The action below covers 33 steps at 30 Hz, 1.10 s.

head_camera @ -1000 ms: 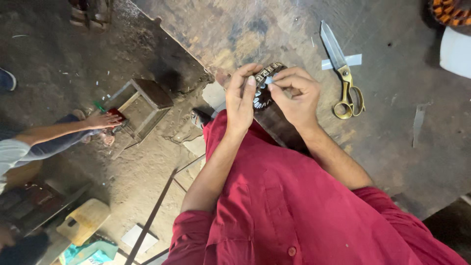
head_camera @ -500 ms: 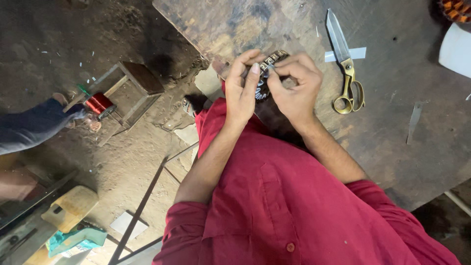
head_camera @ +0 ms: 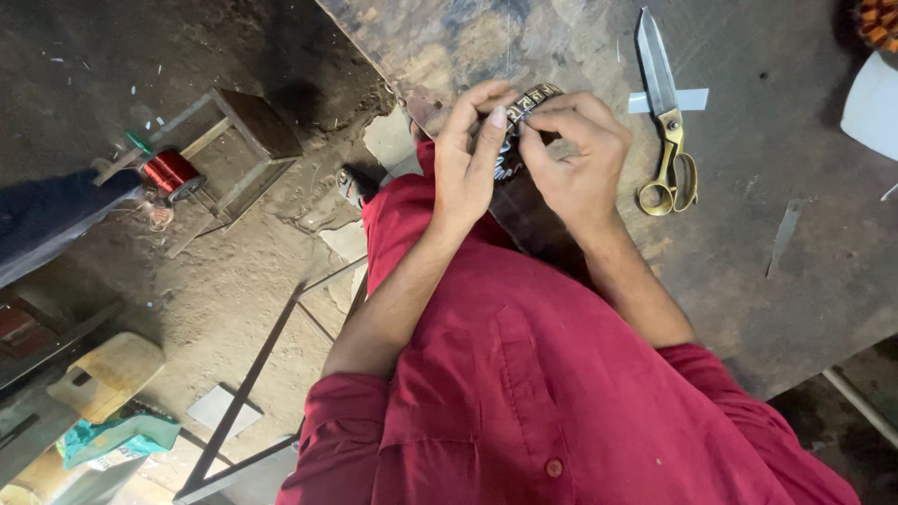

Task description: The person cuts small rectangular pieces from a white sheet using scissors and inserts them into the slots of a circular metal stator. The person repeats this process, cutting and inserting multiple pieces into the stator's slots.

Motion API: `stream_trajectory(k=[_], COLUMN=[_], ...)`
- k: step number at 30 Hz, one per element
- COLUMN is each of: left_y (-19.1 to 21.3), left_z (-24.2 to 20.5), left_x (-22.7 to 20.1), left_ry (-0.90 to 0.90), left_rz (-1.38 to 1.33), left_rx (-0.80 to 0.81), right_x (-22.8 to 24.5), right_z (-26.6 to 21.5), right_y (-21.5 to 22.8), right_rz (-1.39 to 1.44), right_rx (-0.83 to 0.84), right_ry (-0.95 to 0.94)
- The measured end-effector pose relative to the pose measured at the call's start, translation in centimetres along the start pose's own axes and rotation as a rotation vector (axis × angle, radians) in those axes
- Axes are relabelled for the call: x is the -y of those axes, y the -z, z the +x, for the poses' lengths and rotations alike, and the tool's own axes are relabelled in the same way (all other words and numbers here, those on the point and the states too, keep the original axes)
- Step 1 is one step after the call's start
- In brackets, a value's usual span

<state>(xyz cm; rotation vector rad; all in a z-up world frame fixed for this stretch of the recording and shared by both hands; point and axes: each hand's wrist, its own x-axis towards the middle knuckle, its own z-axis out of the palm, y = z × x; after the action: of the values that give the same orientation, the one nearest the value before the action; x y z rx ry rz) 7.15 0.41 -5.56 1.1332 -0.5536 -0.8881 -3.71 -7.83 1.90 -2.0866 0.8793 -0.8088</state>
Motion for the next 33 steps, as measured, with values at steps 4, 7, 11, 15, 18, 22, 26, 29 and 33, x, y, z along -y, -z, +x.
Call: stream_trajectory(k=[4, 7, 11, 15, 18, 22, 26, 29, 33], left_y=[-0.2, -0.2, -0.2, -0.3, -0.6, -1.0, -1.1, -1.0, -1.1], left_z=[0.1, -0.2, -0.1, 0.2, 0.0, -0.1, 0.1, 0.1, 0.5], left_x=[-0.3, -0.3, -0.4, -0.9, -1.3, -1.5, -1.3, -1.2, -1.8], left_ry=[0.015, -0.005, -0.012, 0.001, -0.125, -0.093, -0.15, -0.168, -0.149], left_rz=[0.016, 0.056, 0.076, 0.079, 0.174, 0.235, 0.29, 0.296, 0.342], left_rx=[-0.006, -0.018, -0.019, -0.026, -0.043, -0.079, -0.096, -0.098, -0.106], right_x=[-0.1, -0.5, -1.4, -1.9, -1.8, -1.5, -1.0, -1.0, -1.8], right_z=[-0.3, -0.9, -0.8, -0.2, 0.2, 0.2, 0.4, 0.4, 0.2], right_y=[0.7, 0.3, -0.1, 0.6, 1.1, 1.0, 0.2, -0.5, -0.6], right_rz=[0.033, 0.107, 0.142, 0.175, 0.337, 0.083, -0.039, -0.043, 0.136], right_rx=[0.018, -0.029, -0.016, 0.062, 0.045, 0.04, -0.008, -0.035, -0.09], right_ry=[-0.025, -0.125, -0.132, -0.127, -0.252, -0.148, -0.059, -0.035, -0.186])
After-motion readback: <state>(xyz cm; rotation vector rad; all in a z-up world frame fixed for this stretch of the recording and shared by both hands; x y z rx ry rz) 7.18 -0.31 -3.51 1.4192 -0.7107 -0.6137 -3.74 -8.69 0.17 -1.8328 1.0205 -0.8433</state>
